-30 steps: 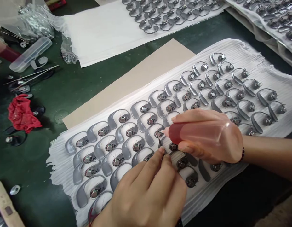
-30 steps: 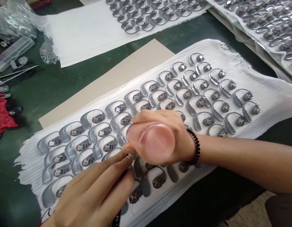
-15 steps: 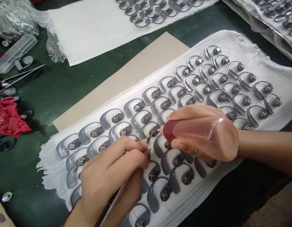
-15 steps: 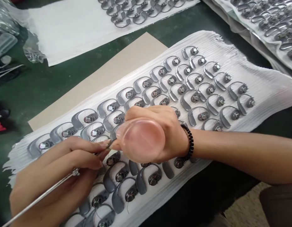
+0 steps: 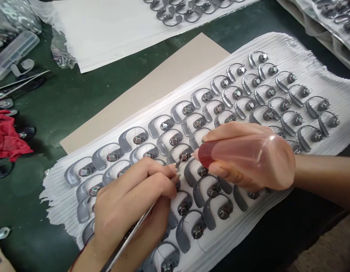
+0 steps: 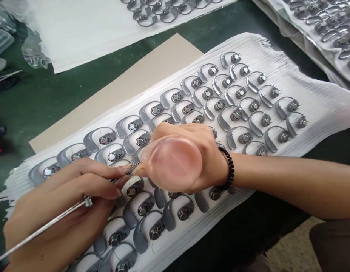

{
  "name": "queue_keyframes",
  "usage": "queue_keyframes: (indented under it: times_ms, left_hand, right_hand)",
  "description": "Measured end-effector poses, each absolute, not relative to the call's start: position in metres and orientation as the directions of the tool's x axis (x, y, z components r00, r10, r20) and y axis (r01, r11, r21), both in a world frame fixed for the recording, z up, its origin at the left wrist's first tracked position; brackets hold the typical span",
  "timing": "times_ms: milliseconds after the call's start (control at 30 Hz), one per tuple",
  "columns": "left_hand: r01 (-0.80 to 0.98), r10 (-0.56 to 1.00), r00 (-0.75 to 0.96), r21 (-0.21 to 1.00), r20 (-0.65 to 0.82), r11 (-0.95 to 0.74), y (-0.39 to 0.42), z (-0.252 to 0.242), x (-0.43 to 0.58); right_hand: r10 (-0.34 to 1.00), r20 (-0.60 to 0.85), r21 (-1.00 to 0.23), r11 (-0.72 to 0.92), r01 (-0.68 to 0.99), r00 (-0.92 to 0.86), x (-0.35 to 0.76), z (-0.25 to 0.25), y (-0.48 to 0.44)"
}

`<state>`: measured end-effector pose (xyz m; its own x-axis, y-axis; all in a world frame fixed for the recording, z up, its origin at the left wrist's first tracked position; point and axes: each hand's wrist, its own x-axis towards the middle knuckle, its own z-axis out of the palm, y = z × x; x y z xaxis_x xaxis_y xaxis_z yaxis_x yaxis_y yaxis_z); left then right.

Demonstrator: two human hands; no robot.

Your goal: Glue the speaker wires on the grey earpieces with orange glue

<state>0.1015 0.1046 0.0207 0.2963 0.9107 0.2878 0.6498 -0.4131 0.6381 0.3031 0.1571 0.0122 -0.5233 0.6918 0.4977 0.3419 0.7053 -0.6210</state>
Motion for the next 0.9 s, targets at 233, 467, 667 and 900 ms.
queue_keyframes:
  times_ms: [233, 467, 667, 900]
  left_hand:
    - [0.643, 0.899, 0.326, 0.629, 0.293, -0.438, 0.106, 0.023, 0.099]
    - [0.657, 0.895, 0.355, 0.609, 0.271, -0.445, 0.109, 0.026, 0.098]
    - [0.677, 0.912, 0.369, 0.622, 0.176, -0.394, 0.107, 0.034, 0.098]
    - [0.647, 0.891, 0.392, 0.62, 0.229, -0.444, 0.108, 0.029, 0.097]
  right_hand:
    - [0.713, 0.453, -0.689, 0.661, 0.298, -0.535, 0.305, 0.013, 0.157]
    - [0.713, 0.352, -0.75, 0.602, 0.272, -0.607, 0.308, 0.013, 0.156]
    - [0.755, 0.35, -0.714, 0.598, 0.364, -0.555, 0.311, 0.01, 0.153]
    - [0.761, 0.369, -0.801, 0.551, 0.232, -0.534, 0.308, 0.006, 0.155]
